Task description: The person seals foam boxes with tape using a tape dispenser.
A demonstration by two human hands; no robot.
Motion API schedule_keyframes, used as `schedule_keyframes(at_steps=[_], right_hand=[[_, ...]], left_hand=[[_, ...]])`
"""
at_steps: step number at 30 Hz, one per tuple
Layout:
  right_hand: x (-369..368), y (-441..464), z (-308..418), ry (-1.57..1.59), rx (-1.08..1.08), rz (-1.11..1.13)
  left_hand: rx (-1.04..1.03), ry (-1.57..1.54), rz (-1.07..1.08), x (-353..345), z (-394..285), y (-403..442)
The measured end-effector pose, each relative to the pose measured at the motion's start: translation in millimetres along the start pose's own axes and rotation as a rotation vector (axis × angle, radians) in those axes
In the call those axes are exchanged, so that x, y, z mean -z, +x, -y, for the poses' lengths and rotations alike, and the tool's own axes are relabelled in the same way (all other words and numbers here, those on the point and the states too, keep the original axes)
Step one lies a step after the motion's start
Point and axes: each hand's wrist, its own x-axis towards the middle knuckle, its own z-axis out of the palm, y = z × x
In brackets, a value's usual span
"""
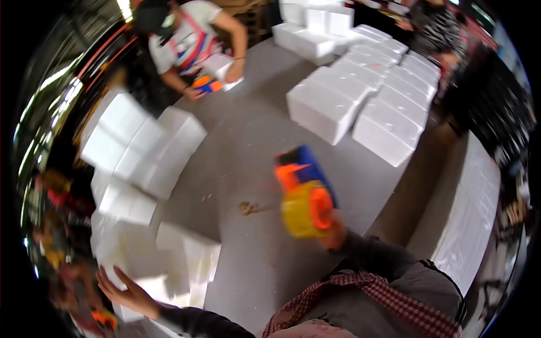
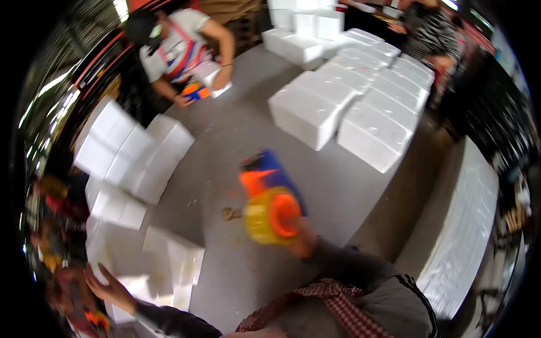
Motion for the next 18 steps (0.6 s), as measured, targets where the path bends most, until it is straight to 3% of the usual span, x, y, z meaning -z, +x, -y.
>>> schedule_keyframes(at_steps=[1, 2, 3, 5, 6, 7, 8, 10, 11, 13, 14, 15, 17, 18], right_hand=[[38.8, -16.9, 14.0, -0.092, 0.219, -0.155], [69.0, -34.9, 33.0, -0.185, 0.417, -0.389], [92.3, -44.8, 57.8, -0.221, 0.622, -0.442], [129.1, -58.0, 113.2, -0.246, 0.899, -0.574], [149.3, -60.8, 135.6, -0.277, 1.04, -0.608], [173.2, -65.8, 149.6, -0.239, 1.149, -0.665], [199.8, -67.0, 161.2, -0.226, 1.2, -0.691], [234.8, -62.2, 184.3, -0.148, 1.252, -0.749], [242.8, -53.3, 192.9, -0.081, 1.25, -0.782], [254.4, -34.3, 205.9, -0.045, 1.284, -0.815], [262.4, -28.2, 209.3, 0.098, 1.213, -0.855], [269.3, -29.1, 204.2, -0.023, 1.042, -0.889], [268.6, -29.6, 201.6, 0.015, 1.01, -0.852], [264.0, -39.9, 196.4, -0.095, 1.008, -0.862]], left_hand=[[-0.02, -0.483, -0.174, -1.4, -50.5, -9.0], [0.06, -0.776, -0.083, -14.2, -98.6, -30.1], [0.145, -1.057, 0.012, -44.0, -136.1, -57.3], [0.021, -1.507, 0.683, -70.8, -253.5, -109.9], [-0.313, -1.288, 0.894, -93.5, -306.8, -136.8], [-0.387, -1.551, 0.965, -103.7, -359.5, -173.5], [-0.111, -1.849, 1.276, -108.0, -411.3, -205.0], [0.117, -1.804, 1.592, -135.2, -500.7, -266.2], [0.086, -1.842, 1.605, -139.7, -528.8, -273.8], [0.43, -1.573, 1.96, -145.3, -580.8, -275.5], [0.441, -1.543, 1.961, -150.9, -598.3, -284.4], [0.452, -1.507, 1.963, -155.1, -605.7, -293.8], [0.548, -1.435, 1.842, -153.0, -602.9, -303.3], [0.393, -1.543, 1.874, -167.5, -584.2, -317.6]])
